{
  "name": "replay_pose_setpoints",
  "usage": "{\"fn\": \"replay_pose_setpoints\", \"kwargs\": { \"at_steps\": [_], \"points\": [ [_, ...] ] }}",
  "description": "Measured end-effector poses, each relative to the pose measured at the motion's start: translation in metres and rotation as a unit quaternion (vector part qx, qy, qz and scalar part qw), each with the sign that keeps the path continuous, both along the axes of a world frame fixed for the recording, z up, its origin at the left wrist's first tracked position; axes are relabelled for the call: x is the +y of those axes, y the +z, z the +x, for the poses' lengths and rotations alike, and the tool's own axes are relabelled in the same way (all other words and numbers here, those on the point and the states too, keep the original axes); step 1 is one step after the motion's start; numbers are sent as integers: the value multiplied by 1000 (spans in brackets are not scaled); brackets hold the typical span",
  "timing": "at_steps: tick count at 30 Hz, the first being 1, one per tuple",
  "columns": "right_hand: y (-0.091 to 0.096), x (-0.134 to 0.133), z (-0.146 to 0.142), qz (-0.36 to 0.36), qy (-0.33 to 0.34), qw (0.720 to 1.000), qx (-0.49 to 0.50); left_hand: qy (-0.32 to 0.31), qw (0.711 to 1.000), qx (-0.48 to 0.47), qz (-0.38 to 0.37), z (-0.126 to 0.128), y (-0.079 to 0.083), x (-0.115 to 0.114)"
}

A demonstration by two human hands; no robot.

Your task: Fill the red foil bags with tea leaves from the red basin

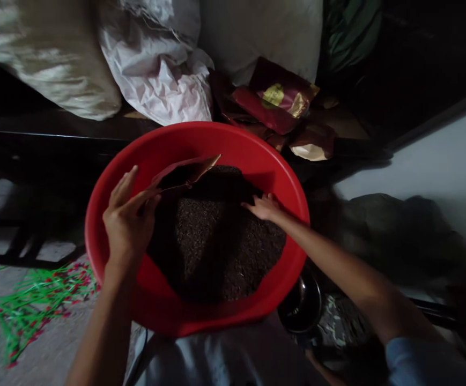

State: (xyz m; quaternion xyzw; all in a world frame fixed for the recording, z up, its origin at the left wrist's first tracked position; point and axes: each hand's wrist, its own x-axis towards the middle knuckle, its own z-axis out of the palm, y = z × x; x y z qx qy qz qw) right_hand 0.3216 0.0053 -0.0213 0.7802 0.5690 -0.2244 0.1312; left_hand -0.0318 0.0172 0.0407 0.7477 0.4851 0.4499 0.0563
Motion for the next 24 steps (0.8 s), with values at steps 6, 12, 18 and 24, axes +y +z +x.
{"fn": "replay_pose_setpoints", "kwargs": {
  "at_steps": [6,12,18,24],
  "points": [
    [-22,-35,-44,71,120,983,118,8,998,-61,-22,12,-19,-12],
    [-21,-76,-87,133,148,966,162,-75,996,-56,0,18,-30,-7],
    [55,-69,-100,313,164,865,357,-155,985,-68,-28,18,-41,-9],
    [118,10,-128,413,323,797,299,-109,990,-87,-6,15,-36,-4]
  ]
}}
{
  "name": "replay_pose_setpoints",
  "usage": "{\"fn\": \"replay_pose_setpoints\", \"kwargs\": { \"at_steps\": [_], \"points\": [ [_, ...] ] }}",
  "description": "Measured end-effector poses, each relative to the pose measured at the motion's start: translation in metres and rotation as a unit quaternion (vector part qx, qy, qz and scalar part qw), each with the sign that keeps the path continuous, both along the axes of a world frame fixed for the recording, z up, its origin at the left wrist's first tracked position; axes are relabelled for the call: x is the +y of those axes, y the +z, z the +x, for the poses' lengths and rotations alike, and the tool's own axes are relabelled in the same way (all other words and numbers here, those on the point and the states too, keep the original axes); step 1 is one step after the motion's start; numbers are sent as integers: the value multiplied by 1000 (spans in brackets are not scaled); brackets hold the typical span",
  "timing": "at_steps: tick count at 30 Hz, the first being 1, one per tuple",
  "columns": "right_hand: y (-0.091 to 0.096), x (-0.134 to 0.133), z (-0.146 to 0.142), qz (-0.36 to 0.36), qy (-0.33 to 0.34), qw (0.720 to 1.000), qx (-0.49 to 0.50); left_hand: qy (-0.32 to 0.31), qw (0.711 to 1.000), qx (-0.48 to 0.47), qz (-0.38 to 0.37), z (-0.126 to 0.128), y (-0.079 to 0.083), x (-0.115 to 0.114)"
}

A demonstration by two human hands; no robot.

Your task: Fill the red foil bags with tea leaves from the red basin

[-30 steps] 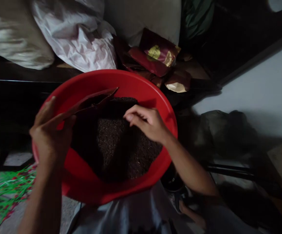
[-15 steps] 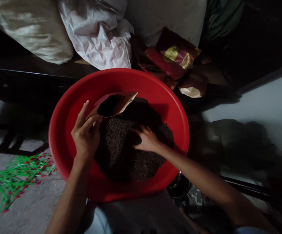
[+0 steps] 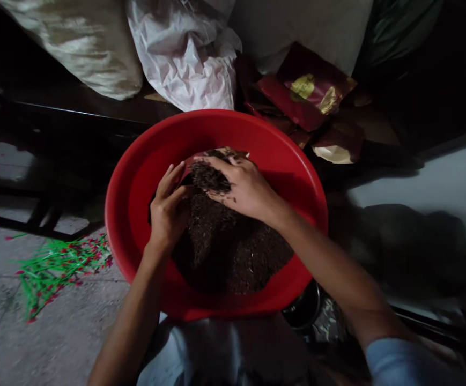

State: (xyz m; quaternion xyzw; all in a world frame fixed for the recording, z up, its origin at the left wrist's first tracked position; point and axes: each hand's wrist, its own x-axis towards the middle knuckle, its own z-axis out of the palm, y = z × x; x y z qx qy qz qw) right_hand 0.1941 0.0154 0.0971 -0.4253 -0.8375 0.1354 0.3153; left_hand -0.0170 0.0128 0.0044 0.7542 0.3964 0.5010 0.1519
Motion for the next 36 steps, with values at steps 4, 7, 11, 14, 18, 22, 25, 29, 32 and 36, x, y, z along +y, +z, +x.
{"fn": "replay_pose_setpoints", "kwargs": {
  "at_steps": [4,7,11,14,18,22,25,29,32,36],
  "points": [
    [-17,28,11,60,8,998,-3,78,994,-42,-64,0,10,9],
    [-48,27,38,126,-93,985,77,92,991,-54,-75,0,13,14],
    [-121,26,59,22,-231,973,14,82,995,-55,1,-2,8,17],
    [-171,21,41,-195,-228,946,-120,33,998,-30,36,-3,5,17],
    [-184,-4,6,-300,-141,924,-188,-23,999,12,18,-2,6,16],
    [-156,-43,-2,-301,-10,936,-185,-35,999,26,17,-2,6,17],
    [-140,-74,-3,-278,11,939,-204,-33,999,19,16,-4,4,17],
    [-133,-99,-1,-249,0,952,-177,-50,999,7,6,-5,5,16],
    [-111,-92,5,-190,-4,981,-33,-58,998,11,7,-4,7,16],
    [-49,-50,3,-44,-73,984,155,-67,997,22,-1,-1,8,15]
  ]
}}
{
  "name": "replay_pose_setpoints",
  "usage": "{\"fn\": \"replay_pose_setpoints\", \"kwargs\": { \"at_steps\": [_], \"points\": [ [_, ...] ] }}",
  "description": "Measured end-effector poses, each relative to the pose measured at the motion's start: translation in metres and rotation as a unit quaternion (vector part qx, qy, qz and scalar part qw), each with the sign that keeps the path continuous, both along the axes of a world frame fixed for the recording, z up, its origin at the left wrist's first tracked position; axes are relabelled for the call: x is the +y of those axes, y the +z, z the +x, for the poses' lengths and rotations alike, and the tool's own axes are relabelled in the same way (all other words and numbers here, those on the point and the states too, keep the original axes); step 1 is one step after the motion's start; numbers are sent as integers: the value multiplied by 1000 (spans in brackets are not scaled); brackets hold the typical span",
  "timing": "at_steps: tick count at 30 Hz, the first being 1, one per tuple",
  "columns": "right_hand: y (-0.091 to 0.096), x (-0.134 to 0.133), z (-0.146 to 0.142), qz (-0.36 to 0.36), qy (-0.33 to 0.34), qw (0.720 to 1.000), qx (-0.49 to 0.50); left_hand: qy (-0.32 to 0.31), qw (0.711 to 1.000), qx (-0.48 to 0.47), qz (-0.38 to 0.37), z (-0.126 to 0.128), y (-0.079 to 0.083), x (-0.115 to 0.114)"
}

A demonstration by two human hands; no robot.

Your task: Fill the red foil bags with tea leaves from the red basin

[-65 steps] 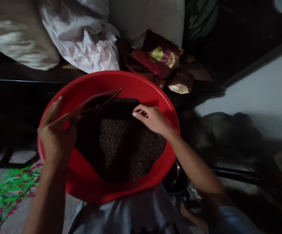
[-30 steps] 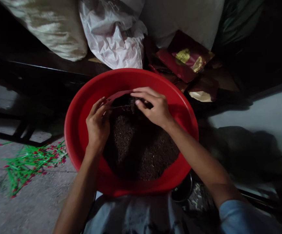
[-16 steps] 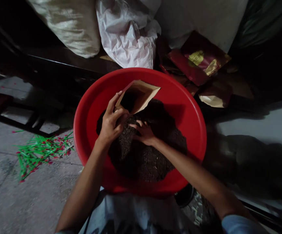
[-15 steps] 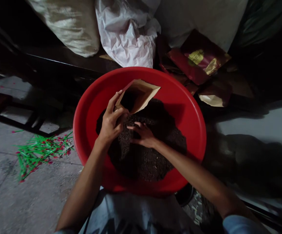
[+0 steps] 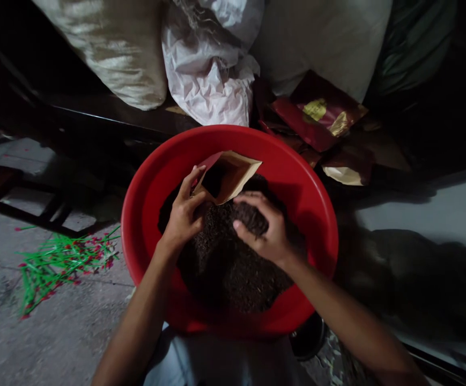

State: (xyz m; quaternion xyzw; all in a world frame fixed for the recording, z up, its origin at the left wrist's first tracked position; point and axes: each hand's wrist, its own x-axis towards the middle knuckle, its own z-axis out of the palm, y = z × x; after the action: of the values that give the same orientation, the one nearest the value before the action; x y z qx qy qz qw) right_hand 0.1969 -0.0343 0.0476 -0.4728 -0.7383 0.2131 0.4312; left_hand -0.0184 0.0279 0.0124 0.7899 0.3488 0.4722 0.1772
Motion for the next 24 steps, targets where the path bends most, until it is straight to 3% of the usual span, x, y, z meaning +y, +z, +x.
{"fn": "replay_pose_setpoints", "kwargs": {
  "at_steps": [4,6,8,11,15,19,21,24],
  "points": [
    [47,52,-14,32,-20,996,-77,27,1000,-2,-10,0,0,0],
    [55,70,-14,37,-8,993,-115,44,999,-4,-16,-2,1,0],
    [51,80,-5,56,-37,991,-113,54,998,-7,-18,-5,1,0],
    [22,86,23,94,-142,982,-80,61,998,-6,-17,-7,2,-1],
    [-53,90,55,60,-230,971,-6,52,999,-5,-10,-3,1,-3],
    [-114,90,52,-32,-225,974,5,66,998,-3,-13,-2,0,-4],
    [-127,94,38,-77,-197,974,-80,80,997,-6,-17,-4,1,-3],
    [-130,101,4,-138,-123,961,-207,64,998,0,-24,-7,4,-2]
  ]
}}
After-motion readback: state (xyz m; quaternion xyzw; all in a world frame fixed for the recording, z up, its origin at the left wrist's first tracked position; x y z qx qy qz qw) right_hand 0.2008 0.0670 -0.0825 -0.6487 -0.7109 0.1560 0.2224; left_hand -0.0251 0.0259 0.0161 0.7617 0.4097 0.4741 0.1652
